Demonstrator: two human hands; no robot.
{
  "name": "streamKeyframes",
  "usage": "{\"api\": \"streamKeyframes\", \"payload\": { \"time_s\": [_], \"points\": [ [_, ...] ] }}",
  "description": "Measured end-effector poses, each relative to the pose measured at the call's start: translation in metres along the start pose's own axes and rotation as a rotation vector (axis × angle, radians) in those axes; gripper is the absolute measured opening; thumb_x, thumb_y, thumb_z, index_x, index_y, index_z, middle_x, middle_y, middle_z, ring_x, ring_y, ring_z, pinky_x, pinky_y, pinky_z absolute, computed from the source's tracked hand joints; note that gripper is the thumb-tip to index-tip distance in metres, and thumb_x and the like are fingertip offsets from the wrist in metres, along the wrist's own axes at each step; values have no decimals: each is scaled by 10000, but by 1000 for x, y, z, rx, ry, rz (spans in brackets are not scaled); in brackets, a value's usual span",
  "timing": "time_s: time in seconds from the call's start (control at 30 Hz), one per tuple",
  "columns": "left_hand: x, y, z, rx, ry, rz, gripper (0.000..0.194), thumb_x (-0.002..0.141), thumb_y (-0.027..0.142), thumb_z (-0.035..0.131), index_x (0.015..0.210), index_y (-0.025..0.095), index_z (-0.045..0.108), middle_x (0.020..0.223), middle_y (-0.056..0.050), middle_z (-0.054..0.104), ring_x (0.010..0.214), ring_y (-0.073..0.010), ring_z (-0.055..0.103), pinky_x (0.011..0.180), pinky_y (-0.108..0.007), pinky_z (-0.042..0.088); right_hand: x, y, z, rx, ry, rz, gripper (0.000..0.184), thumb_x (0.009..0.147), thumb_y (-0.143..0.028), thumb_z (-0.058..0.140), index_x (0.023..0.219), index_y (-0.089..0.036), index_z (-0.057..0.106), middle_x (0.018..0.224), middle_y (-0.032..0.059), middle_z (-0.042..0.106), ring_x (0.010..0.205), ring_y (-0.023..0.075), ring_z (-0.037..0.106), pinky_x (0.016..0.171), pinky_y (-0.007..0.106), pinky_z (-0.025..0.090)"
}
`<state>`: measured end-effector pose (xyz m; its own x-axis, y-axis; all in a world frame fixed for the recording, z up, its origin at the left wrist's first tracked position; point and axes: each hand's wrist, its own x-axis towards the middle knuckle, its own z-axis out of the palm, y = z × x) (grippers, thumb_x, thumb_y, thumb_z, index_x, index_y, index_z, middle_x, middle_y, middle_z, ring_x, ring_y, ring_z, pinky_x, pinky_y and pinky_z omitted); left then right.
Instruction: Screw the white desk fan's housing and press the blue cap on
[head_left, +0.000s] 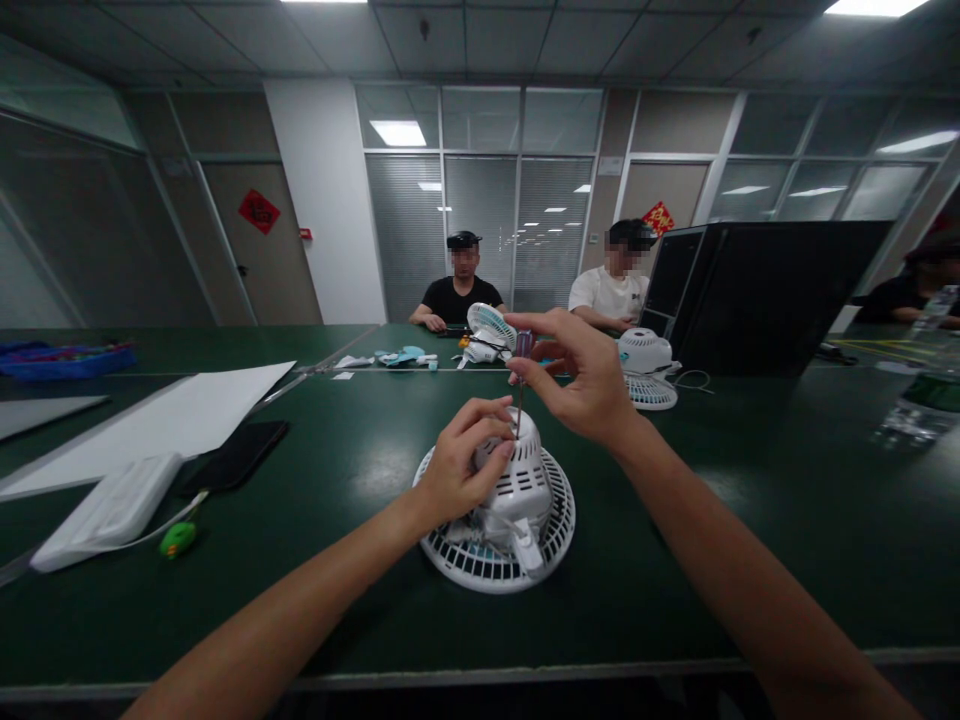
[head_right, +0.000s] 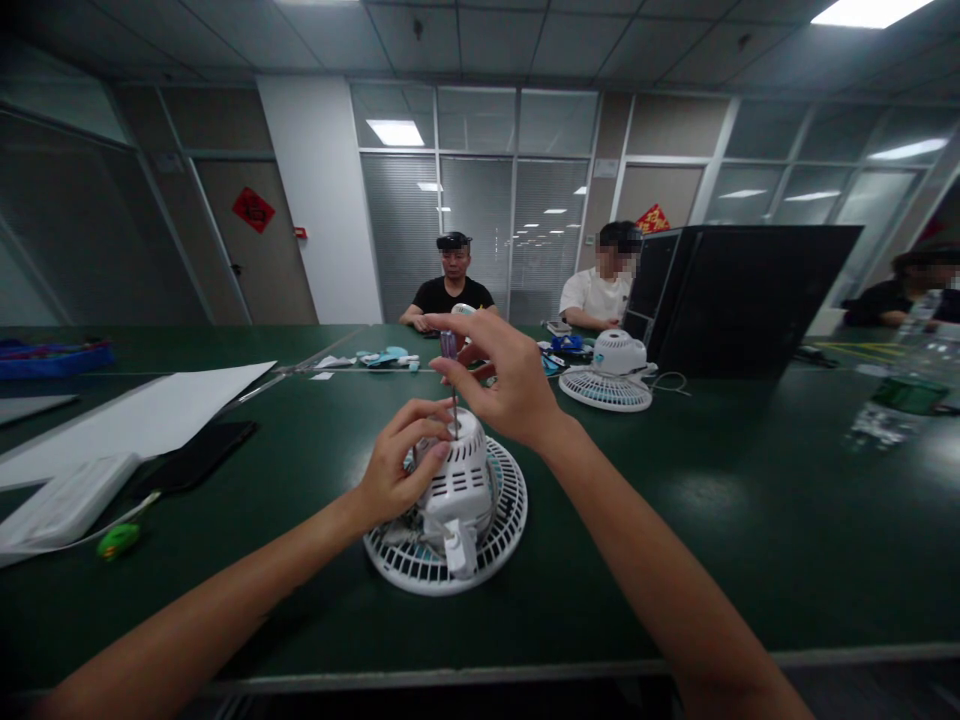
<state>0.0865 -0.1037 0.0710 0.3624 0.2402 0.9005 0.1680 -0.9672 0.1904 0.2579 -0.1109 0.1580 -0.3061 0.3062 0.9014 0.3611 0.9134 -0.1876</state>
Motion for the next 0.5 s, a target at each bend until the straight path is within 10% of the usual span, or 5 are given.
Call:
{"api": "streamKeyframes", "payload": {
  "time_s": [0.5],
  "points": [
    [-1, -1, 0, 4, -5, -6, 94, 897, 126, 508, 917, 187, 577, 1033, -87, 588, 1146, -234, 587, 957, -416, 506, -1, 6, 4, 54, 66, 88, 323, 869, -365, 649, 1172, -253, 628, 957, 24, 607, 647, 108, 653, 509, 205, 575]
  ]
}}
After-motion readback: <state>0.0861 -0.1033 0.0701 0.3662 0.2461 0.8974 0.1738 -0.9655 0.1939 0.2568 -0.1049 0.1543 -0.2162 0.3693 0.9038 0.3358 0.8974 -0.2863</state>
